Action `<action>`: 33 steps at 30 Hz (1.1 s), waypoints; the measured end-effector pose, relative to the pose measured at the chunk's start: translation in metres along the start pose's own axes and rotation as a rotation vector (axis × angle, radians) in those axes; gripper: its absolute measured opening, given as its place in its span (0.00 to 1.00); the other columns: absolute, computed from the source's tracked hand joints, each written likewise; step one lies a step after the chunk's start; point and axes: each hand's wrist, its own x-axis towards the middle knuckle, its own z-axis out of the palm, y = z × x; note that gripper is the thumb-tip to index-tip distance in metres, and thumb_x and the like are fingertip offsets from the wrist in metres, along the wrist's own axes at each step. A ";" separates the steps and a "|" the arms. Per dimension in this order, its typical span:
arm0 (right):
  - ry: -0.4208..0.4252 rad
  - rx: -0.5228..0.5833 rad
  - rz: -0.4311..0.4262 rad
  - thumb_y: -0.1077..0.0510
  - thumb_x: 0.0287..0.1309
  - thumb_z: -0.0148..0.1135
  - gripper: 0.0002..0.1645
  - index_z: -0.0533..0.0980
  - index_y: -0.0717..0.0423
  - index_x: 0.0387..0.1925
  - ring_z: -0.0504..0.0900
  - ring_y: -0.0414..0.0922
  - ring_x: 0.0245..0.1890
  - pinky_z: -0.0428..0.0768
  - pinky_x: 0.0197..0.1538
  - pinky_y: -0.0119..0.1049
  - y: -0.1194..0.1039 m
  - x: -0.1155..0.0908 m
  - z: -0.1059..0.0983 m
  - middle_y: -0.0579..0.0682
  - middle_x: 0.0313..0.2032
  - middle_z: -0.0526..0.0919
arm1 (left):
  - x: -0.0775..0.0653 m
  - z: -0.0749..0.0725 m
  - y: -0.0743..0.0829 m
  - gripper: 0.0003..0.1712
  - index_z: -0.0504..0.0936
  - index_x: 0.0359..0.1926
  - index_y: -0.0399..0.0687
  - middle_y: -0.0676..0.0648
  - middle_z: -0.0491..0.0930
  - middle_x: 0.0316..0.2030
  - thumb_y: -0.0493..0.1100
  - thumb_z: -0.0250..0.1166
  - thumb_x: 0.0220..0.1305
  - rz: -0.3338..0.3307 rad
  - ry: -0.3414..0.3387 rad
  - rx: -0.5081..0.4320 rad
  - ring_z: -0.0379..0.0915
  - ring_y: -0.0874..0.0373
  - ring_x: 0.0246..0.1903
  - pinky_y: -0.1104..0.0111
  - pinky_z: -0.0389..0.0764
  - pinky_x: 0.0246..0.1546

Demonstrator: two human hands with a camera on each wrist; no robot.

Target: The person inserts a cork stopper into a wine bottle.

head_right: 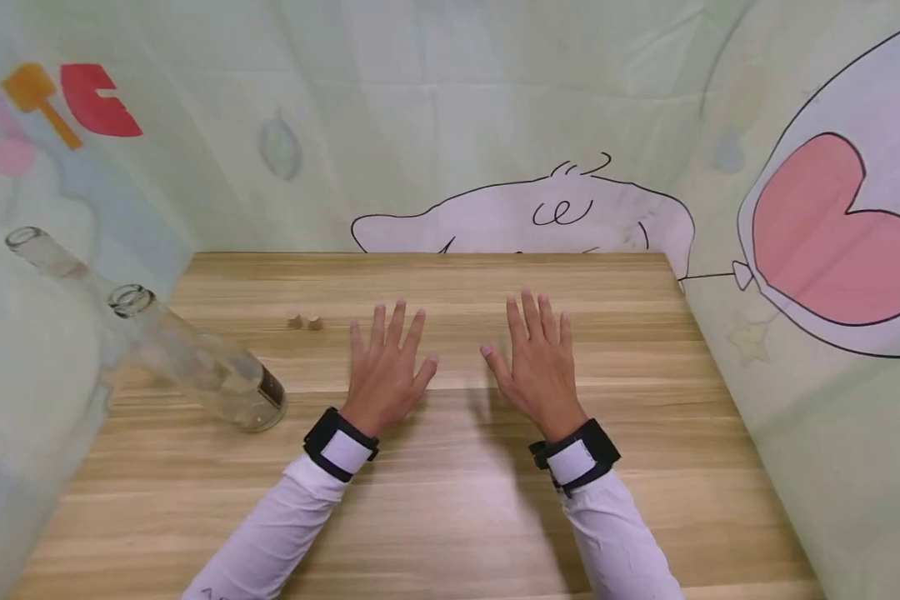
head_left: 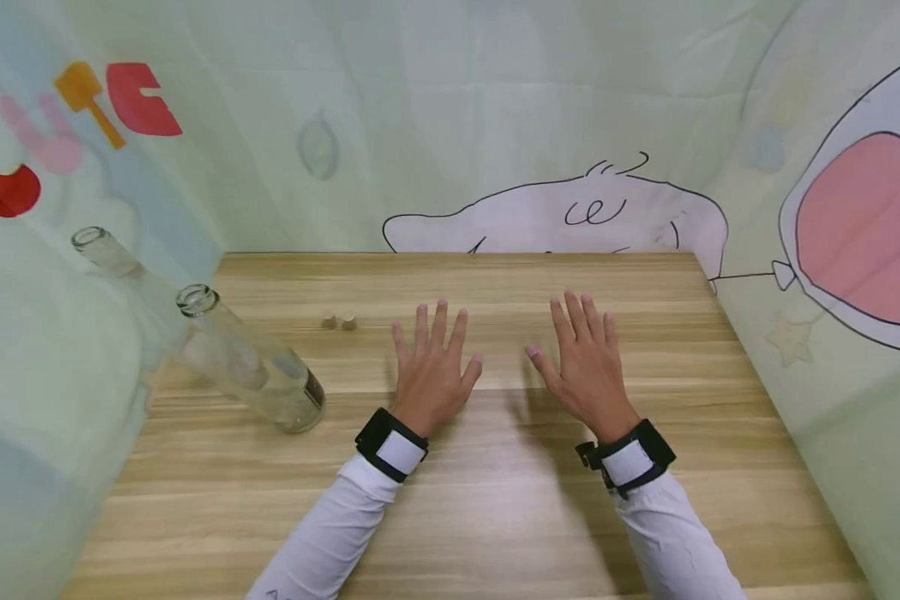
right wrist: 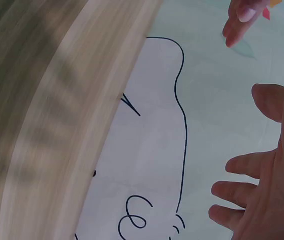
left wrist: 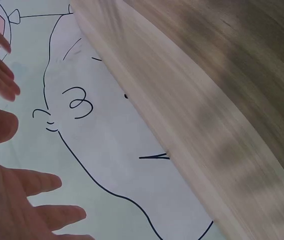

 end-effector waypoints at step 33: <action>0.100 0.122 -0.044 0.44 0.68 0.59 0.40 0.64 0.66 0.70 0.57 0.62 0.71 0.52 0.69 0.62 -0.021 0.002 -0.001 0.65 0.69 0.64 | -0.020 -0.056 -0.021 0.24 0.79 0.59 0.37 0.34 0.73 0.61 0.47 0.57 0.68 0.006 0.398 -0.135 0.66 0.34 0.61 0.39 0.64 0.59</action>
